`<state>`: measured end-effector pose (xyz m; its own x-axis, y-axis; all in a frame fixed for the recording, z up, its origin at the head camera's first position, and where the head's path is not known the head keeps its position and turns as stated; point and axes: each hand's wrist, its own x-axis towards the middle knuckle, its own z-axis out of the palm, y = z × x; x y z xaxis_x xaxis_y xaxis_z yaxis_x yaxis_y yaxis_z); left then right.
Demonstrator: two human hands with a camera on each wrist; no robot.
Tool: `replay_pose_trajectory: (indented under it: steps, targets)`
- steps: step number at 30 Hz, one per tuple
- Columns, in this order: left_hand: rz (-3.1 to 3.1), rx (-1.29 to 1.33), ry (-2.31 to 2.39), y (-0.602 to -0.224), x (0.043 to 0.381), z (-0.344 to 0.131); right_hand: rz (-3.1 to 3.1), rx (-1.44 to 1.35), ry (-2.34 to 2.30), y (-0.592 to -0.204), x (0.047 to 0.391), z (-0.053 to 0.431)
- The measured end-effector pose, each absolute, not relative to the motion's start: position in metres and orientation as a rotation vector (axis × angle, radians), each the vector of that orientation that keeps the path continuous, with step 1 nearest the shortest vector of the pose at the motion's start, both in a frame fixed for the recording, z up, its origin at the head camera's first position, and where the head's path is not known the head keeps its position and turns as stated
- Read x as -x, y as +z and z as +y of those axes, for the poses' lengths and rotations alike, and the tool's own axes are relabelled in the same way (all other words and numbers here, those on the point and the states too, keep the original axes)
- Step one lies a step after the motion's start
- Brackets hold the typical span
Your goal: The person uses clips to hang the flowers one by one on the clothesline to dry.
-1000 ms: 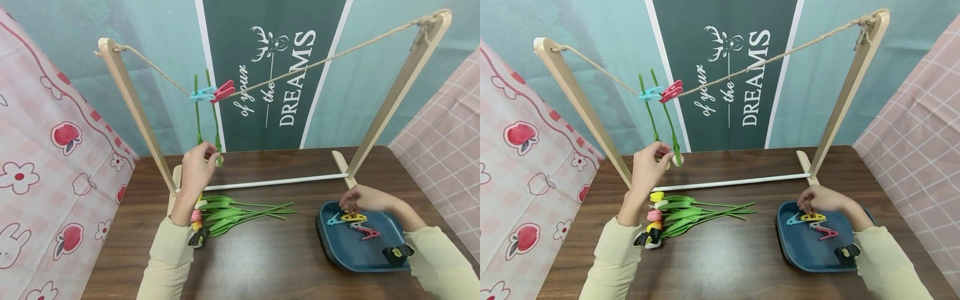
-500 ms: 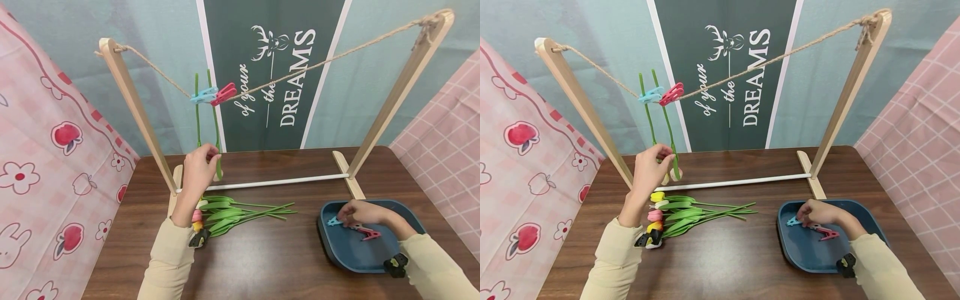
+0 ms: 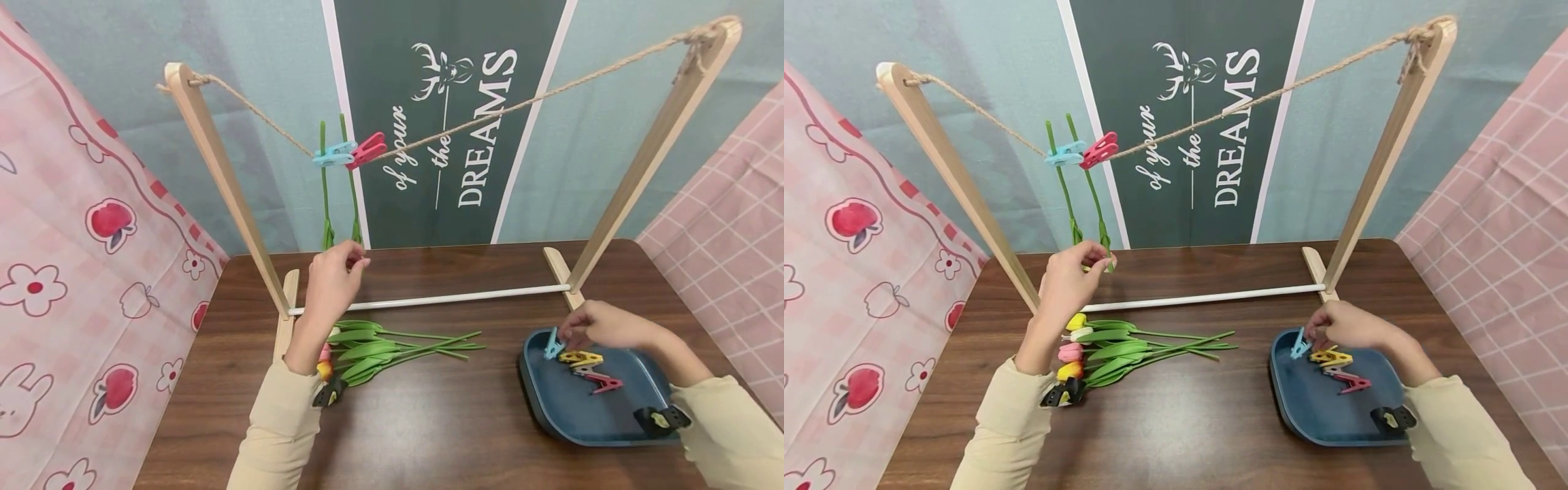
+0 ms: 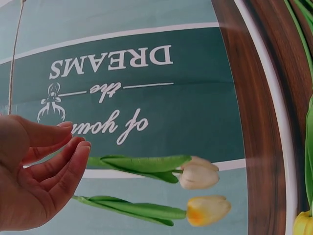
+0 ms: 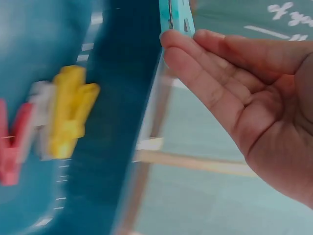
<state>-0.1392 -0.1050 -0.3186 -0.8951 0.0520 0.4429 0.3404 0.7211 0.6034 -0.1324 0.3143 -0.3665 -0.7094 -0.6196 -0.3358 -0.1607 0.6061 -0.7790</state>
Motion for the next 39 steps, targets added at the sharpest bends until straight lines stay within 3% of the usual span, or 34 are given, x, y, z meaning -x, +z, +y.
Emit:
replay_pose_trajectory:
  steps: [6, 22, 39]
  targets:
    - [-2.604, 0.356, -0.976, -0.323, 0.136, -0.094, 2.500, 0.759, -0.923, -0.335, 0.135, 0.289]
    - [-2.732, 0.817, -0.836, -0.333, 0.113, -0.034, 2.618, 0.734, -1.047, -0.303, 0.129, 0.195]
    - [-2.752, 0.795, -0.792, -0.334, 0.108, -0.026, 2.673, 0.767, -1.137, -0.301, 0.123, 0.170]
